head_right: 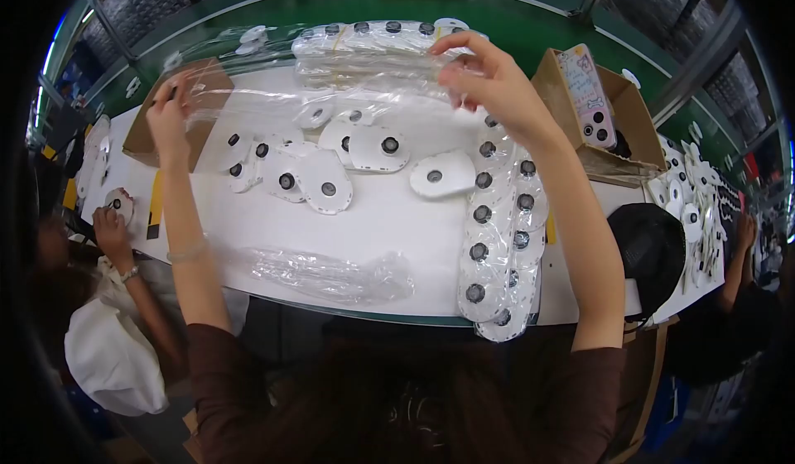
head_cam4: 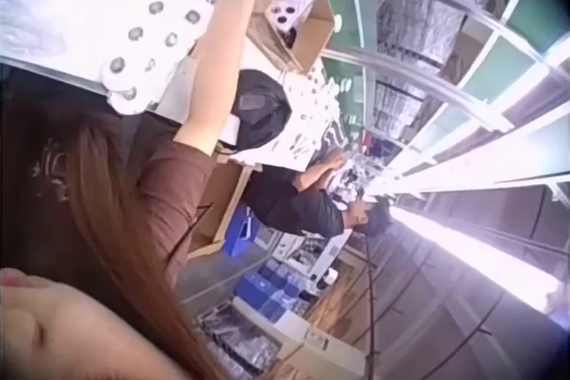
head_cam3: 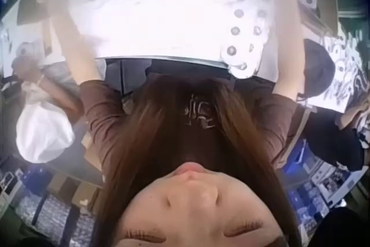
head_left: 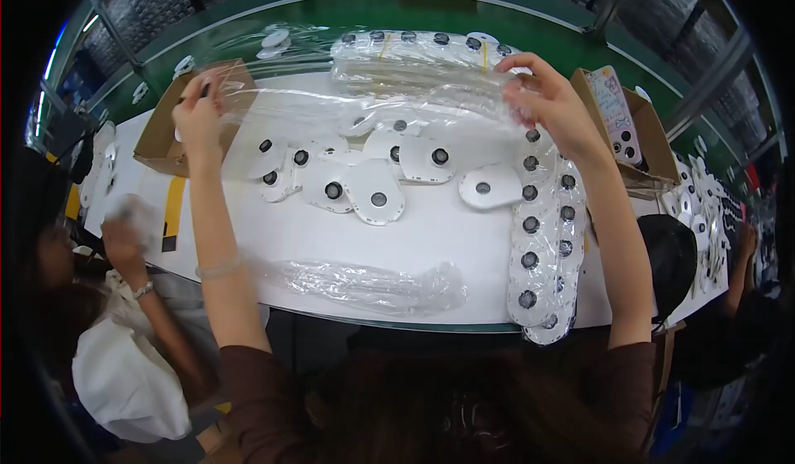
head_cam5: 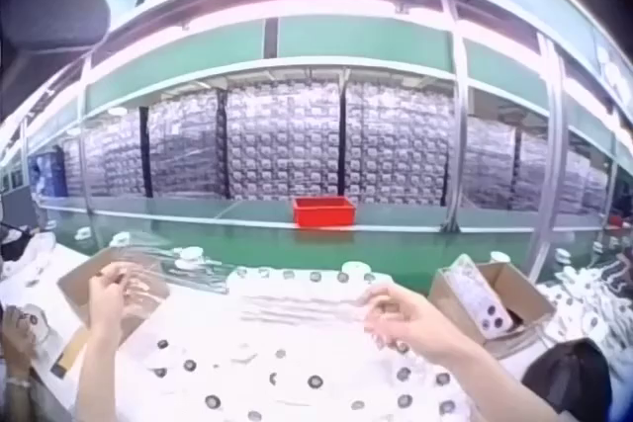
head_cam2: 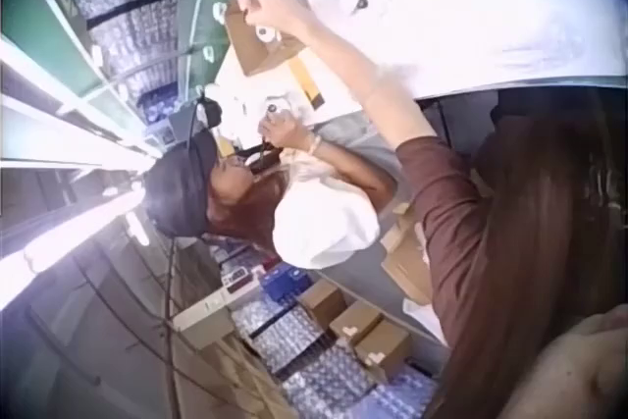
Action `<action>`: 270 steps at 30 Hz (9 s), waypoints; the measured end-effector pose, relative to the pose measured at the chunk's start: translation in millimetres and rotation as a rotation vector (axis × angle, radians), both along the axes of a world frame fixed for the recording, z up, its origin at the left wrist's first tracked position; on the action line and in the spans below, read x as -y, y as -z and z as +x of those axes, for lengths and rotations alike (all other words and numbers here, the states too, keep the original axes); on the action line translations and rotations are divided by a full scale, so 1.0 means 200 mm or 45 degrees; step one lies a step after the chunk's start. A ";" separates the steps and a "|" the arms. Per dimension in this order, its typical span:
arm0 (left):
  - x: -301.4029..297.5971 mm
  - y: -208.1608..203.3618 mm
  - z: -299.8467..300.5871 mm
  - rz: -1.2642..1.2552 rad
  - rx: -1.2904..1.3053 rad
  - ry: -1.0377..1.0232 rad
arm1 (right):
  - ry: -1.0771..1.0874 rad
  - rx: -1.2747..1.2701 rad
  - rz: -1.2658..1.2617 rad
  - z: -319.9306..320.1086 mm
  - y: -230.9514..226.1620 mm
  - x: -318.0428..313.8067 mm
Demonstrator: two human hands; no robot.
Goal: Placing small circular white components into plastic sleeves on an assembly line.
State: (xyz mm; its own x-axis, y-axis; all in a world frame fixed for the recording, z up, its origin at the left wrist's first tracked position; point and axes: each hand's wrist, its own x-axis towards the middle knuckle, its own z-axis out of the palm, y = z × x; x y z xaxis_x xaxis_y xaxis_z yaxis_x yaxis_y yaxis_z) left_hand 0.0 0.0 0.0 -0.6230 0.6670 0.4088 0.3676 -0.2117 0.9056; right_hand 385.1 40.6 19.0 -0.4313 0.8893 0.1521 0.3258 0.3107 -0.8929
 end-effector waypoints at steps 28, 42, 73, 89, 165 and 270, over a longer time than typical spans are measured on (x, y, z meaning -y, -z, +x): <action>0.84 0.26 0.61 -0.234 -1.016 0.297 | 0.183 0.918 0.664 0.21 0.01 0.59; 0.81 0.12 0.87 -0.399 -0.968 1.096 | 0.604 1.431 0.393 0.18 0.16 -0.07; 0.41 0.00 1.26 -0.396 1.207 2.420 | 0.603 -0.433 1.008 0.26 -0.33 0.29; 0.34 -0.20 0.94 0.569 1.401 1.389 | -0.990 0.526 0.555 -0.08 -0.18 0.78; 0.52 0.03 1.18 0.246 1.098 1.698 | -0.180 -0.363 0.693 0.03 -0.26 0.55; 0.51 -0.08 0.97 0.265 0.746 0.688 | -0.226 -0.582 -0.214 -0.05 -0.08 0.52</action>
